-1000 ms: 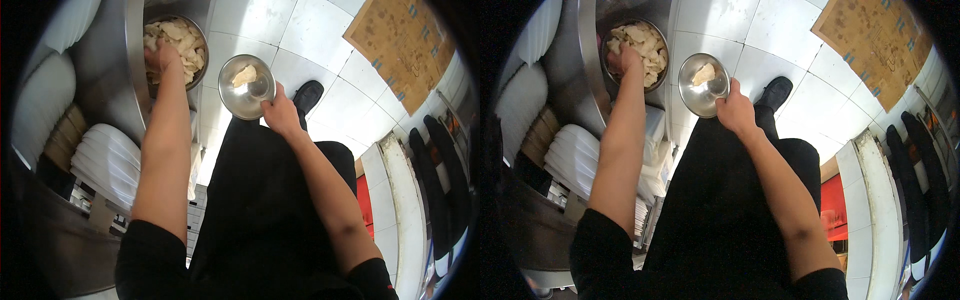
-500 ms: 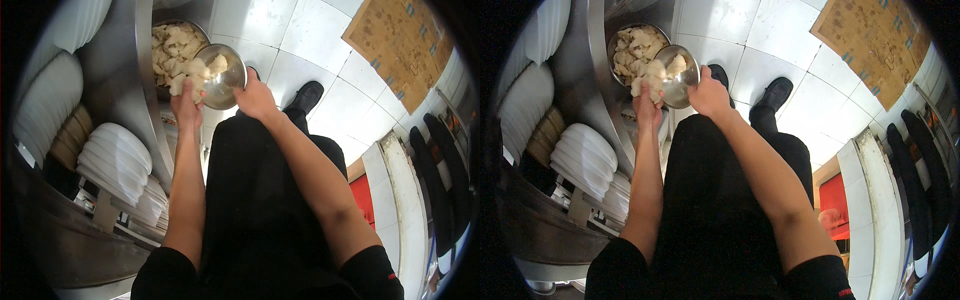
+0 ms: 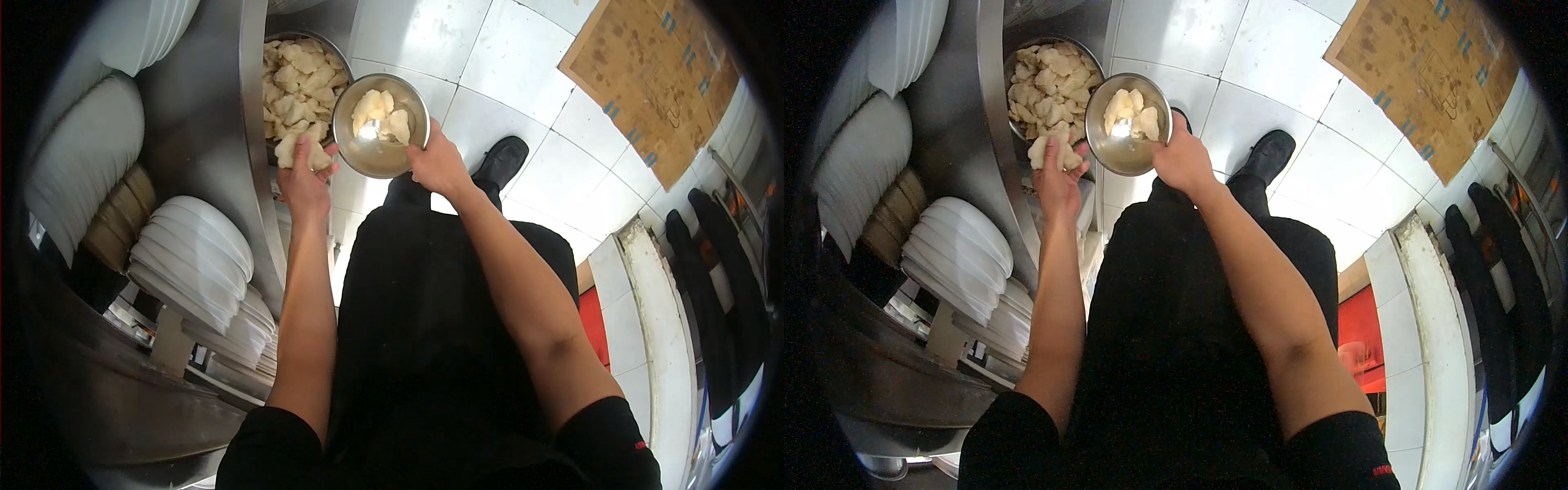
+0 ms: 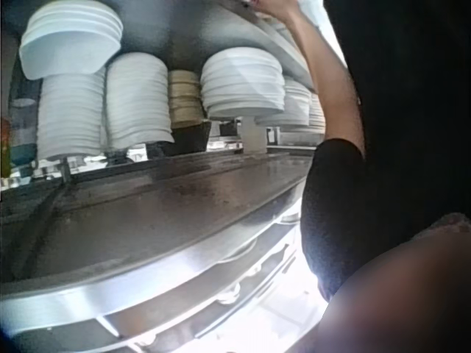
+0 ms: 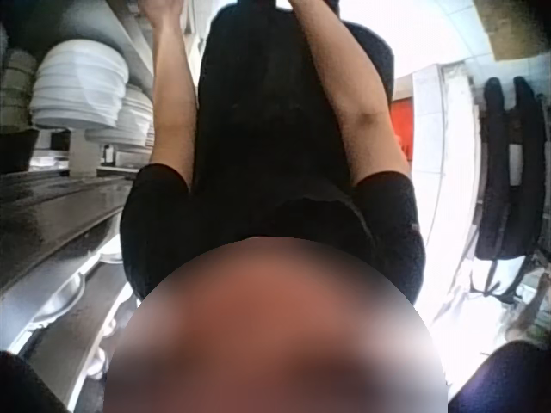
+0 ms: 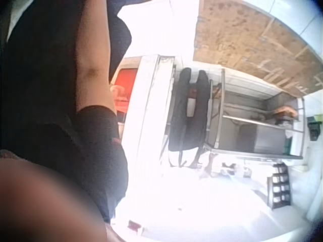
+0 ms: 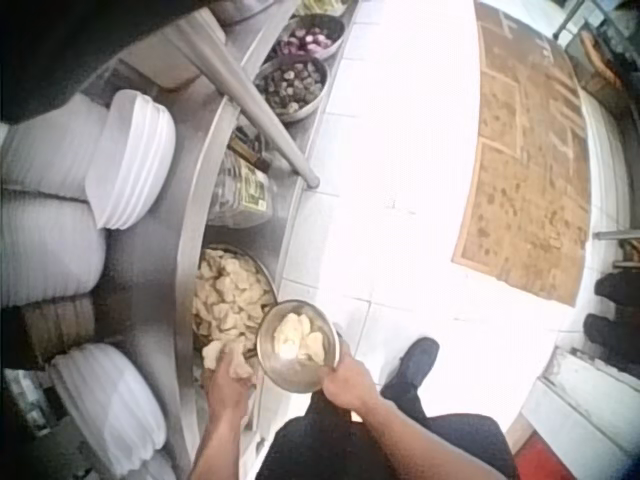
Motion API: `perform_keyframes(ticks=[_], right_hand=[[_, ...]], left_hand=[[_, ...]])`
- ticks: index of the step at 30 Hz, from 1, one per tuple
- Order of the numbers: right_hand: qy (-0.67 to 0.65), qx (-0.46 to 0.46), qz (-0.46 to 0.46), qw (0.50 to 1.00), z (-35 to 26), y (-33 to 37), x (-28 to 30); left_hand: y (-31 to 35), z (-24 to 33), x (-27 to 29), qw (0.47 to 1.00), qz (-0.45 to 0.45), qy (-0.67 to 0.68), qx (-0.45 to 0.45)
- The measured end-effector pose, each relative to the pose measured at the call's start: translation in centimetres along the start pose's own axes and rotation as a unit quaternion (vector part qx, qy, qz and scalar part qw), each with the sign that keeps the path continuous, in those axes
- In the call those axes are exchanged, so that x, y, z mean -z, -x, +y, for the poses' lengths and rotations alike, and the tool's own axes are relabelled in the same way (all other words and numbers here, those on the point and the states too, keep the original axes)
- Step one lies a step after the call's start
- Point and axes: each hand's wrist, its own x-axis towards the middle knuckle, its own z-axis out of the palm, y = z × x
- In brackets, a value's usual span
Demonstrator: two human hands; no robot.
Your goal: Assemble a food bowl with various ingredients including lettuce, mushrooms, and meat in a professional kitchen.
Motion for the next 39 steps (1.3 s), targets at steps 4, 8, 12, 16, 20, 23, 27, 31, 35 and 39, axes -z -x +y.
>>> perform_keyframes(ticks=[4,8,12,16,20,23,27,31,35,39], right_hand=[[-0.021,0.021,-0.008,1.000,0.0,0.1,-0.6],[-0.025,0.014,-0.013,1.000,-0.4,-0.1,-0.5],[-0.023,0.015,-0.002,1.000,-0.8,-0.2,-0.7],[-0.017,0.010,-0.011,1.000,-1.1,-0.1,-0.6],[-0.018,0.005,-0.011,1.000,-0.8,-0.1,-0.6],[-0.025,0.003,-0.012,1.000,-0.9,0.1,-0.6],[-0.027,0.012,-0.001,1.000,-0.2,0.1,-0.3],[-0.177,-0.035,-0.114,0.977,0.1,0.2,2.5],[-0.117,-0.019,-0.055,0.991,0.7,0.9,4.0],[-0.077,0.000,-0.028,0.997,0.6,0.6,3.8]], left_hand=[[-0.7,1.4,-0.1,0.997,-0.055,0.046,0.017],[0.9,1.6,-1.9,0.993,-0.089,-0.057,0.060],[0.4,1.5,-1.0,0.994,-0.064,-0.025,0.087],[-1.7,0.2,1.3,0.999,-0.018,0.008,0.039],[-1.2,-0.4,0.5,0.996,-0.084,0.029,-0.027],[-0.3,-0.8,-0.5,0.993,-0.108,0.019,-0.048],[-0.4,-0.3,-0.6,0.998,-0.031,0.010,-0.053],[-1.4,0.5,0.3,0.997,0.032,0.036,-0.057],[-1.5,0.4,0.0,0.995,0.079,0.003,-0.056],[-3.3,0.3,0.6,0.993,0.109,-0.030,-0.046]])
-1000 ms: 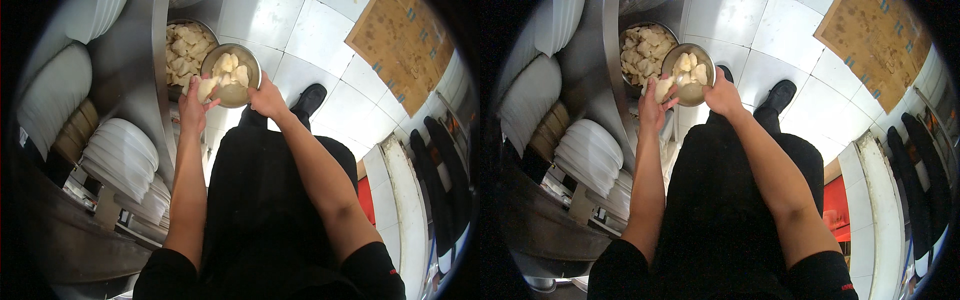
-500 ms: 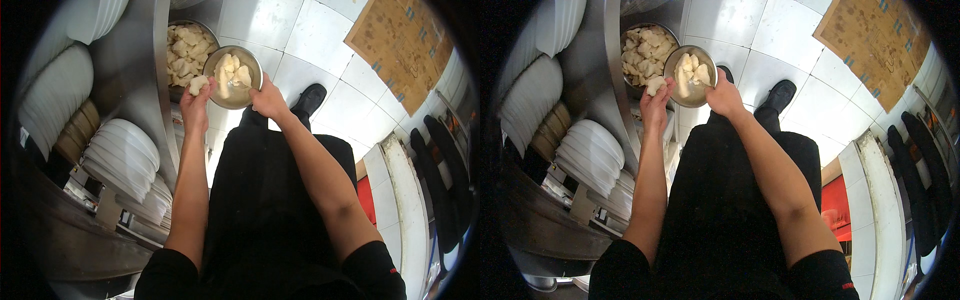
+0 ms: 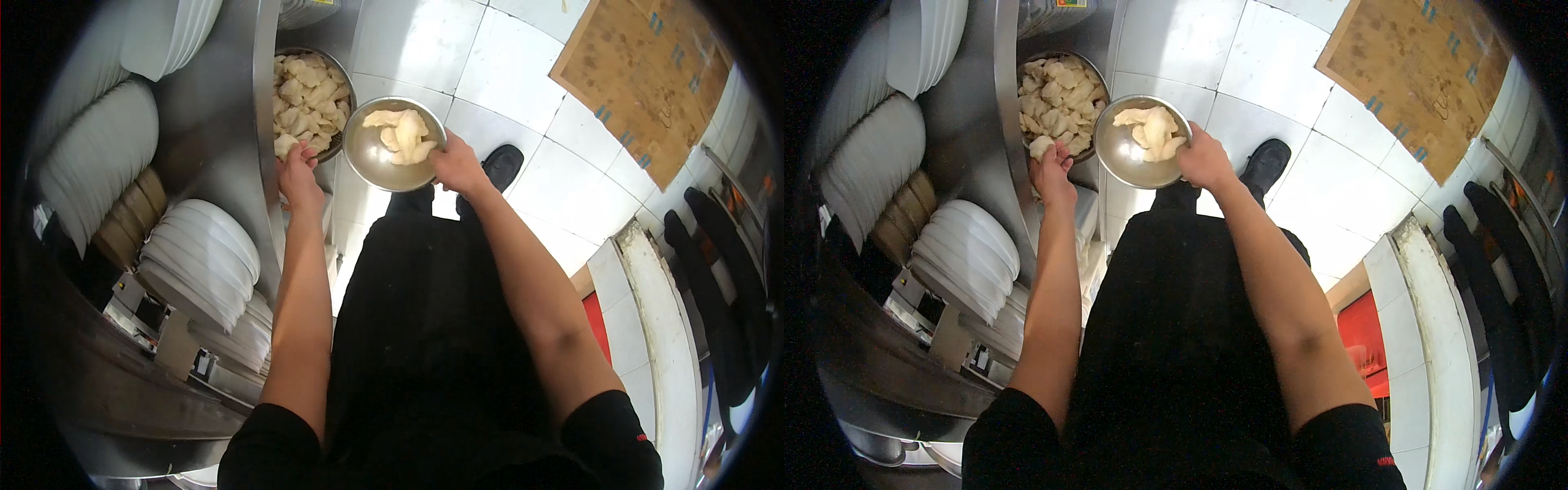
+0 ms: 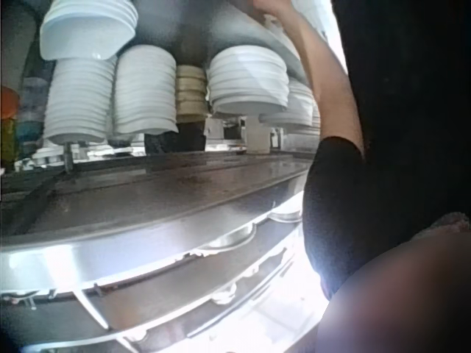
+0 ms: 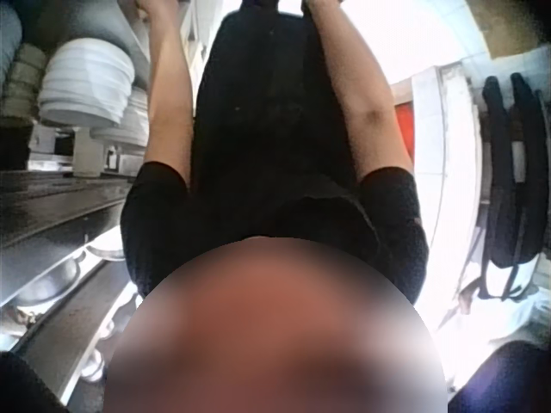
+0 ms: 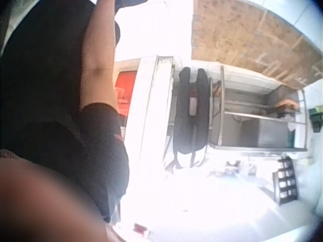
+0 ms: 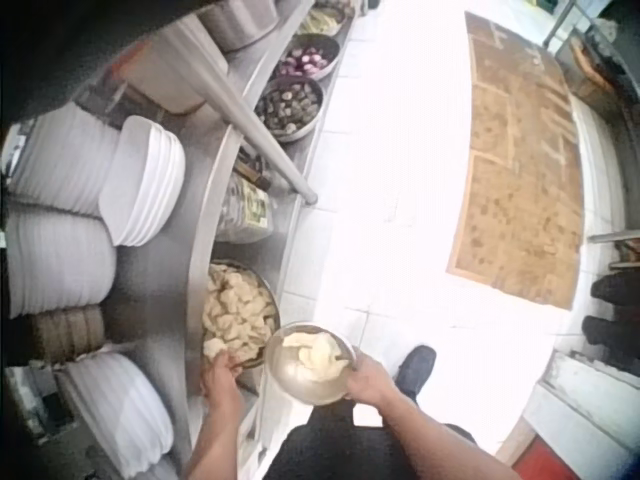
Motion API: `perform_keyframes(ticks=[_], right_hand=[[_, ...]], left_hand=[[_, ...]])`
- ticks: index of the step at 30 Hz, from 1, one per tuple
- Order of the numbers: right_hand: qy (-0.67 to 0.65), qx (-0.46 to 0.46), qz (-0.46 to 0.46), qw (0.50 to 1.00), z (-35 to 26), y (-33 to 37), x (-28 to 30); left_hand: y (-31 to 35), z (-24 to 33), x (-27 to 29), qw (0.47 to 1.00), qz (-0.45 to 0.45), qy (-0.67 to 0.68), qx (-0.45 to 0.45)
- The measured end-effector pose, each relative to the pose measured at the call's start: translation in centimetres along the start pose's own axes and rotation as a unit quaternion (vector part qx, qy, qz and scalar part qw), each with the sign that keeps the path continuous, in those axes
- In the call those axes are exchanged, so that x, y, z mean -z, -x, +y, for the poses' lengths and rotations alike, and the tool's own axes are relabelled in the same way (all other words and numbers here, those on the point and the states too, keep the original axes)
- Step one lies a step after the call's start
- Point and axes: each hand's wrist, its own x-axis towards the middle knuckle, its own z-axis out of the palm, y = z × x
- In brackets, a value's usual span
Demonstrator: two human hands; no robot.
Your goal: Assemble a food bowl with various ingredients including lettuce, mushrooms, and meat in a professional kitchen.
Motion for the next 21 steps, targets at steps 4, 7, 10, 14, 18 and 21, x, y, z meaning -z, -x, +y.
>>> perform_keyframes(ticks=[4,7,10,14,18,21], right_hand=[[0.001,0.006,0.030,1.000,0.4,-0.2,0.0],[-0.033,-0.015,0.019,0.999,-0.7,0.1,0.0],[-0.052,-0.028,0.013,0.998,-0.8,0.3,0.0],[-0.074,-0.034,-0.013,0.997,-1.8,0.9,-0.1],[-0.053,-0.019,-0.043,0.997,-2.4,0.9,0.4],[-0.052,-0.020,-0.045,0.997,-2.5,0.8,0.6]], left_hand=[[1.1,0.3,-1.8,0.994,-0.008,-0.101,-0.050],[4.6,0.2,-3.2,0.946,-0.128,-0.231,-0.186],[8.4,0.4,-5.2,0.860,-0.134,-0.359,-0.336],[9.4,1.1,-5.9,0.686,-0.145,-0.543,-0.462],[8.6,1.1,-6.7,0.600,-0.154,-0.636,-0.460],[7.0,1.4,-6.4,0.617,-0.221,-0.555,-0.512]])
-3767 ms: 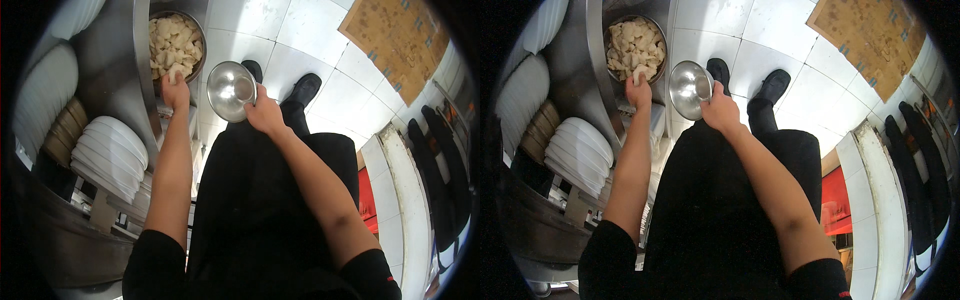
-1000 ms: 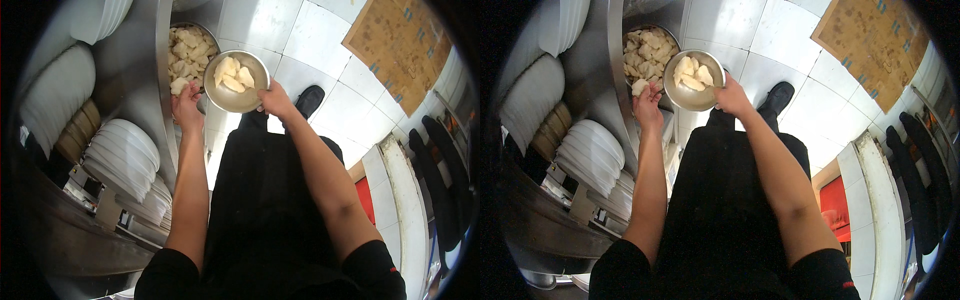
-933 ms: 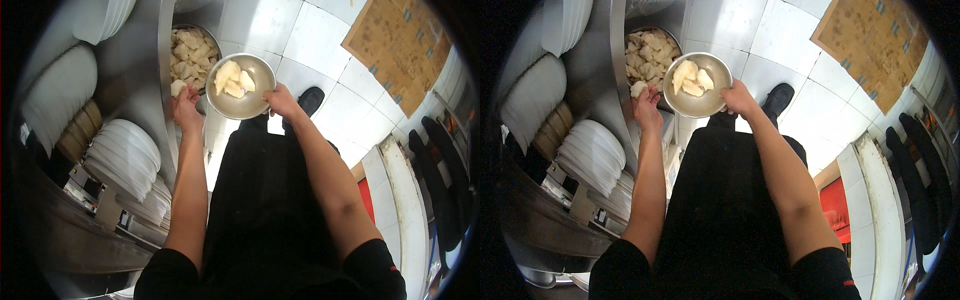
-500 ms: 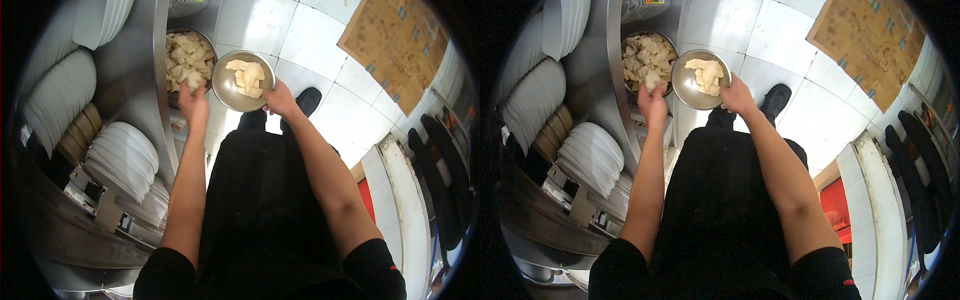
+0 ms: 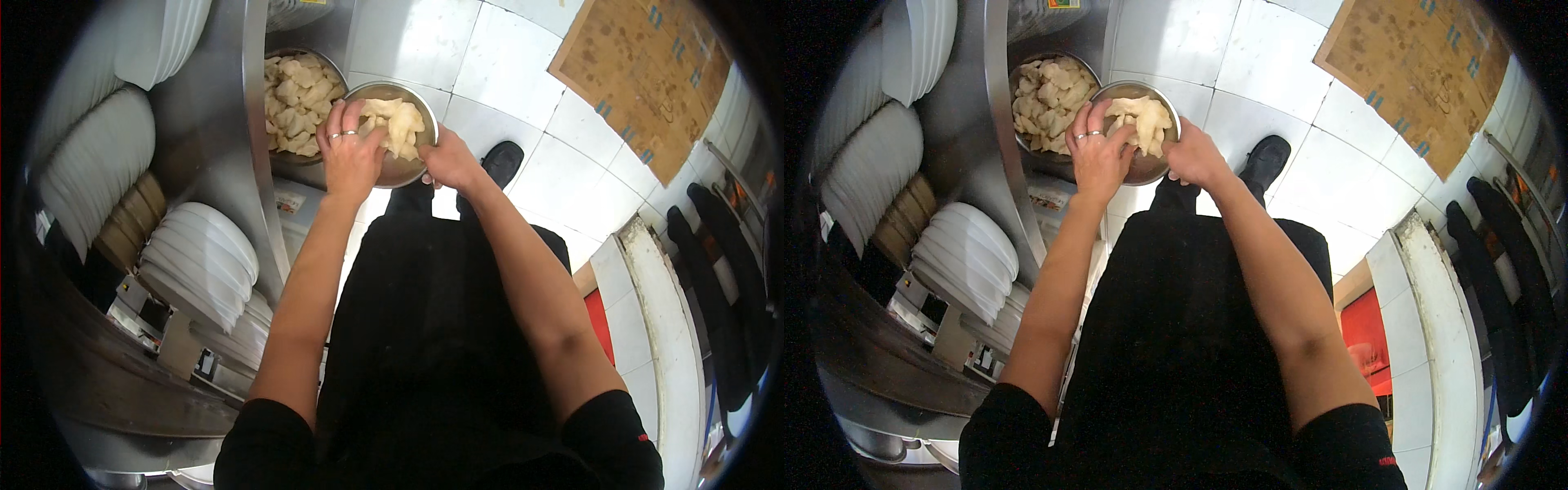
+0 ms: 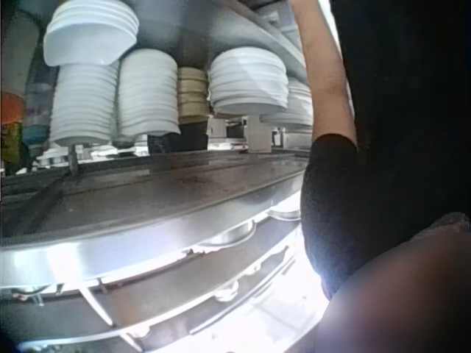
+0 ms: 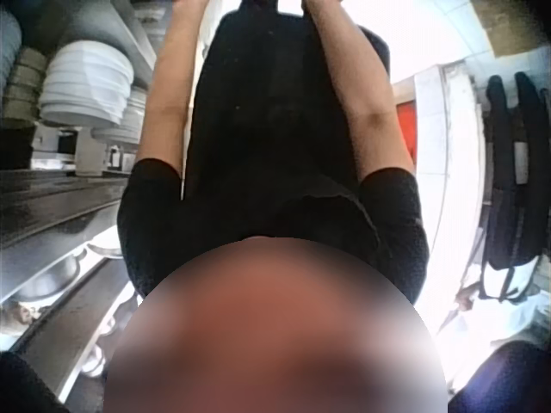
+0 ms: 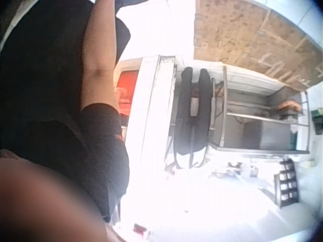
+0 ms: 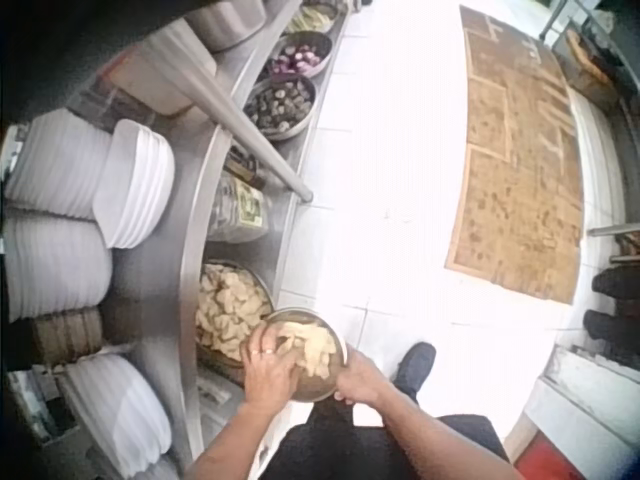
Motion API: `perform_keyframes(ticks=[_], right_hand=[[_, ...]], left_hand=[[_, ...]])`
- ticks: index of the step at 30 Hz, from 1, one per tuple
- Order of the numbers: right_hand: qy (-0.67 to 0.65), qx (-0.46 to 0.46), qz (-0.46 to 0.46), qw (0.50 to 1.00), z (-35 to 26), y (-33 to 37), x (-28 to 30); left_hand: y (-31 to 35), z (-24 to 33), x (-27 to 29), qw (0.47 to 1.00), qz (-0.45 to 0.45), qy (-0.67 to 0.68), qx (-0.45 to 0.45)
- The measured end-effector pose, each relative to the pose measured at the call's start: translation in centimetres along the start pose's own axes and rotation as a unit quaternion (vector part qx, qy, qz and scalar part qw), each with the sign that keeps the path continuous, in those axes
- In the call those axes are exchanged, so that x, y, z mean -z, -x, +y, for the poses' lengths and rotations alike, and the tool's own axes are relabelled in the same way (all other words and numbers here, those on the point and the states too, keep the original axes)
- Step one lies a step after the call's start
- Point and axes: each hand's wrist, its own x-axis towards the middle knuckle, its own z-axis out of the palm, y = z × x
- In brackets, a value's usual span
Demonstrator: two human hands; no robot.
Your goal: Assemble a food bowl with various ingredients including lettuce, mushrooms, and meat in a professional kitchen.
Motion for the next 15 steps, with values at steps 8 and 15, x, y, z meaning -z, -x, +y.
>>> perform_keyframes(ticks=[8,15], right_hand=[[0.030,-0.020,-0.012,0.999,0.9,-0.1,1.5],[-0.019,-0.043,-0.004,0.999,2.6,-0.4,3.0]], left_hand=[[1.0,-1.0,0.0,0.971,0.125,0.205,0.012],[2.7,-9.4,-2.7,0.652,0.222,0.600,0.407]])
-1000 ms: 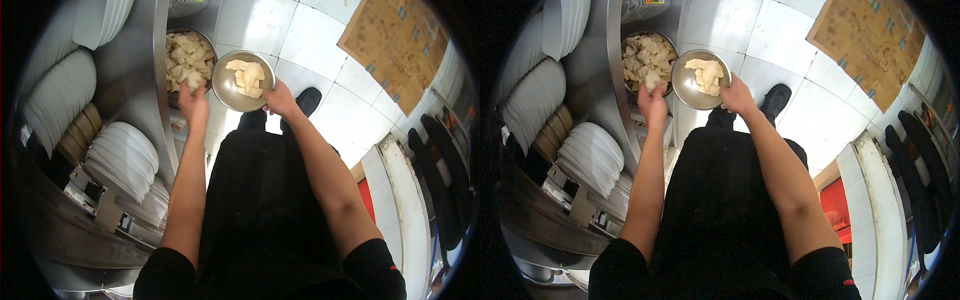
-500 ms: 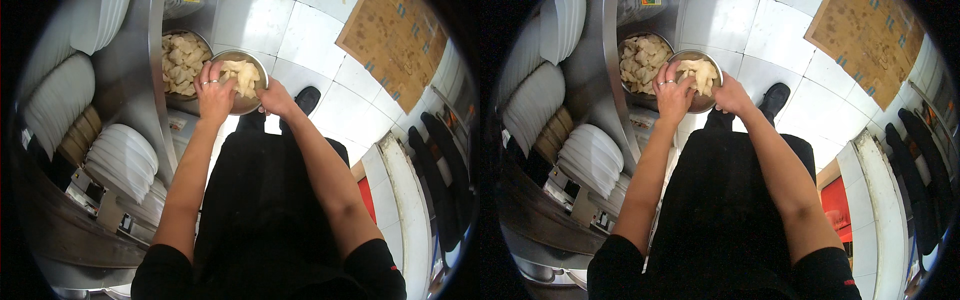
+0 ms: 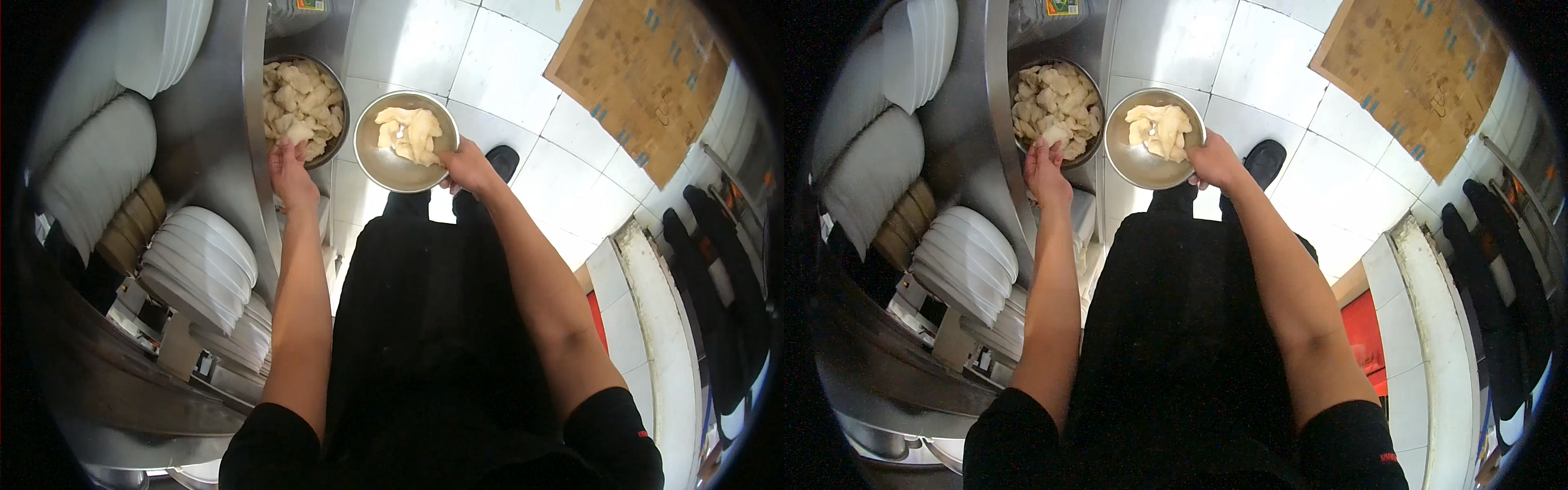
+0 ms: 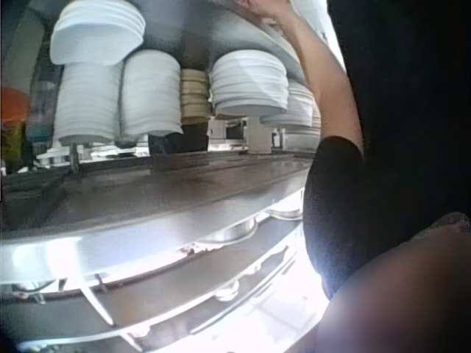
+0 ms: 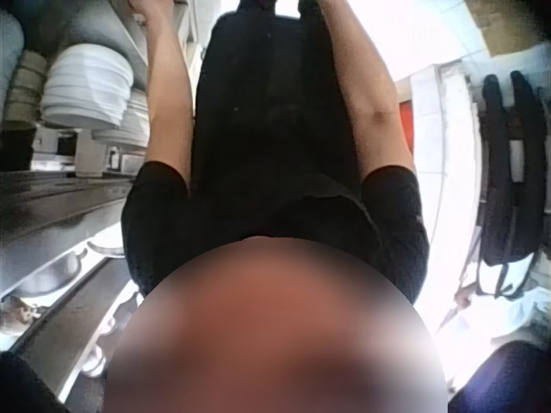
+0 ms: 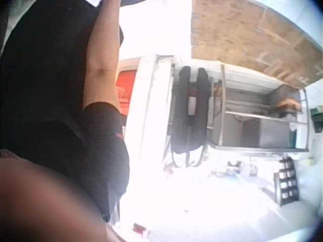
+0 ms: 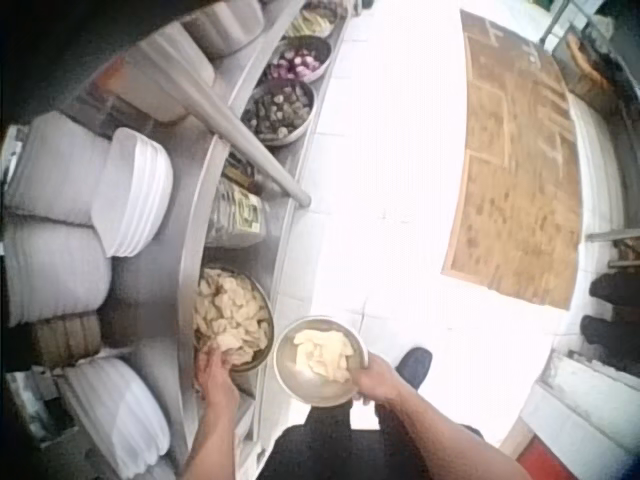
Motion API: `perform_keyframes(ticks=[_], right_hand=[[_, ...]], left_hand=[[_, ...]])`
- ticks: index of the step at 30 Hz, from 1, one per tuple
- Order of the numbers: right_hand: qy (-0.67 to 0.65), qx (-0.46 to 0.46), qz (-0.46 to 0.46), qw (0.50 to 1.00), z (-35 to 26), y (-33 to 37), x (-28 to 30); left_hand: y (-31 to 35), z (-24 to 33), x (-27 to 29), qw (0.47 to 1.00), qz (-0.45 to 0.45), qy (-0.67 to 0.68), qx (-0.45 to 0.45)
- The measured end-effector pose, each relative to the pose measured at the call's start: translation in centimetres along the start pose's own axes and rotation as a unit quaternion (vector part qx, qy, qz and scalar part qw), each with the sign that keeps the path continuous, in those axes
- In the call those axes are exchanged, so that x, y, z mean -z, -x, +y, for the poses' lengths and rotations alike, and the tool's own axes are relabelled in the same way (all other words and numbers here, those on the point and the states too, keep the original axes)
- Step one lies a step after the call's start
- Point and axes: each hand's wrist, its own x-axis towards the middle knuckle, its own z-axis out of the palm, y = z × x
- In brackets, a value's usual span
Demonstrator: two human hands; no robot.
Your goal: Assemble a food bowl with various ingredients including lettuce, mushrooms, and meat in a professional kitchen.
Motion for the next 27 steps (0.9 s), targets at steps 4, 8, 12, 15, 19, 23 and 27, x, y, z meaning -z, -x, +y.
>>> perform_keyframes(ticks=[4,8,12,15,19,23,27], right_hand=[[-0.063,0.012,0.011,0.998,-0.8,2.3,1.1],[-0.095,0.013,0.036,0.995,-2.2,8.5,4.8],[-0.069,0.069,0.144,0.985,-3.7,15.9,6.6],[-0.193,0.126,0.104,0.968,-5.1,26.5,10.6],[-0.224,0.163,0.239,0.931,-2.8,37.1,15.3],[-0.176,0.072,0.356,0.915,3.2,45.5,18.5],[-0.141,0.004,0.390,0.910,12.0,51.2,18.6]], left_hand=[[0.0,0.7,-0.9,0.976,0.065,-0.204,0.042],[8.9,6.5,-6.9,0.872,-0.337,-0.342,0.090],[15.0,6.8,-11.9,0.896,-0.288,-0.337,0.014],[19.4,15.2,-18.2,0.906,-0.354,-0.222,0.063],[22.2,29.3,-23.7,0.918,-0.369,-0.146,-0.009],[22.9,44.9,-27.5,0.942,-0.322,-0.009,-0.094],[21.7,58.6,-30.5,0.953,-0.251,0.103,-0.132]])
